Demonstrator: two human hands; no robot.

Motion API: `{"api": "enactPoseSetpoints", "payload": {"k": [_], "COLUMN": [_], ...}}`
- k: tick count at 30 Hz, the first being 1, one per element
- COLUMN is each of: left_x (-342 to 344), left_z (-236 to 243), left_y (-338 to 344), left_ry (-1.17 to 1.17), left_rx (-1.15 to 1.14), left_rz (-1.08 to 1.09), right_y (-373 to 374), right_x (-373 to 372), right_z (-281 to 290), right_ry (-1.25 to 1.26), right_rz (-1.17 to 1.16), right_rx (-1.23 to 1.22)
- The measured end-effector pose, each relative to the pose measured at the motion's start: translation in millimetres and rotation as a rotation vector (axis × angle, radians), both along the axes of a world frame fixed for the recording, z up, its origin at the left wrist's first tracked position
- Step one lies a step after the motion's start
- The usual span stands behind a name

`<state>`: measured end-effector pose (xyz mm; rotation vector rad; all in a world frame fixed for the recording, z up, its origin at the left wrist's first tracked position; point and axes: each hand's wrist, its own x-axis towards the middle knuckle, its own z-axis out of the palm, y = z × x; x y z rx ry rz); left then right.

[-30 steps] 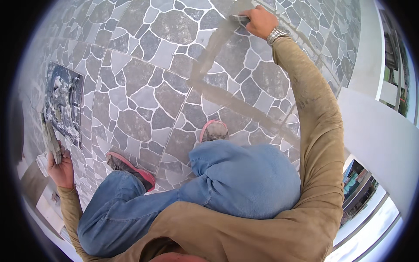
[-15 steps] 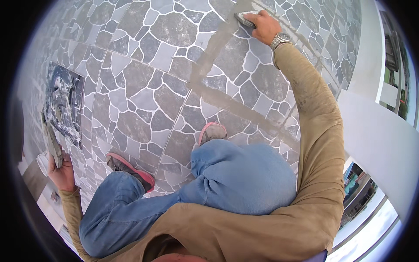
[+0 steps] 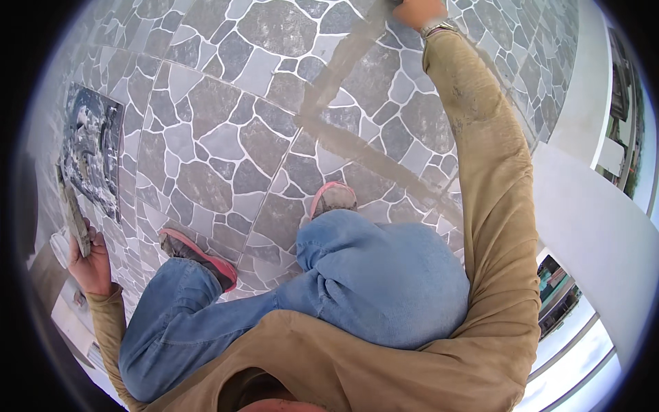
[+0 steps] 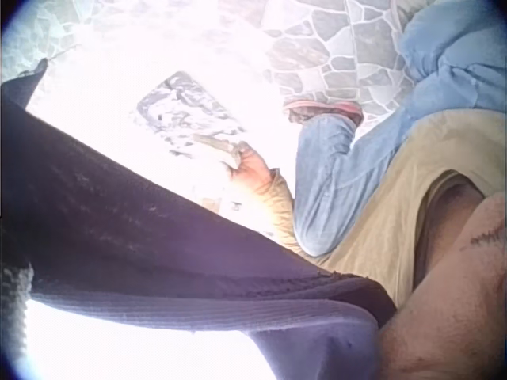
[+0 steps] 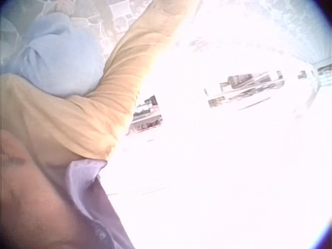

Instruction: The person applies grout to the spaces between floor tiles using a small spreader, occasionally picking up and turning over a tile piece to apply grout to its edges.

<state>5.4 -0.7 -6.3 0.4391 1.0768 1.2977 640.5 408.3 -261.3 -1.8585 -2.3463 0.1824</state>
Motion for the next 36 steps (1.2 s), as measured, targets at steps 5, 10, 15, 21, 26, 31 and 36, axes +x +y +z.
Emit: {"api": "enactPoseSetpoints", "payload": {"k": [5,10,15,21,26,31,36], "left_x": [11,3,0,7,3,7,2], "left_z": [0,1,7,7,8,12,11], "left_y": [18,17,8,15,8,10,23], "left_ry": [0.004,0.007,0.084,0.055,-0.029,0.041,0.045], "left_rx": [0.02,0.059,0.018,0.043,0.038,0.046,0.105], "left_rz": [-0.023,-0.047,0.044,-0.018,0.012,0.071,-0.046], "right_y": [-74,-109,-58,6,-5,-22,39], "right_x": [-27,-29,2,48,-58,-137,-8], "right_z": [41,52,50,-5,7,25,7], "right_ry": [-0.09,-0.011,0.005,-0.027,-0.221,-0.186,0.079], "right_rz": [0.17,0.288,0.11,0.002,-0.076,-0.213,0.008], "right_rx": [-0.071,-0.135,0.097,0.363,0.016,0.048,0.2]}}
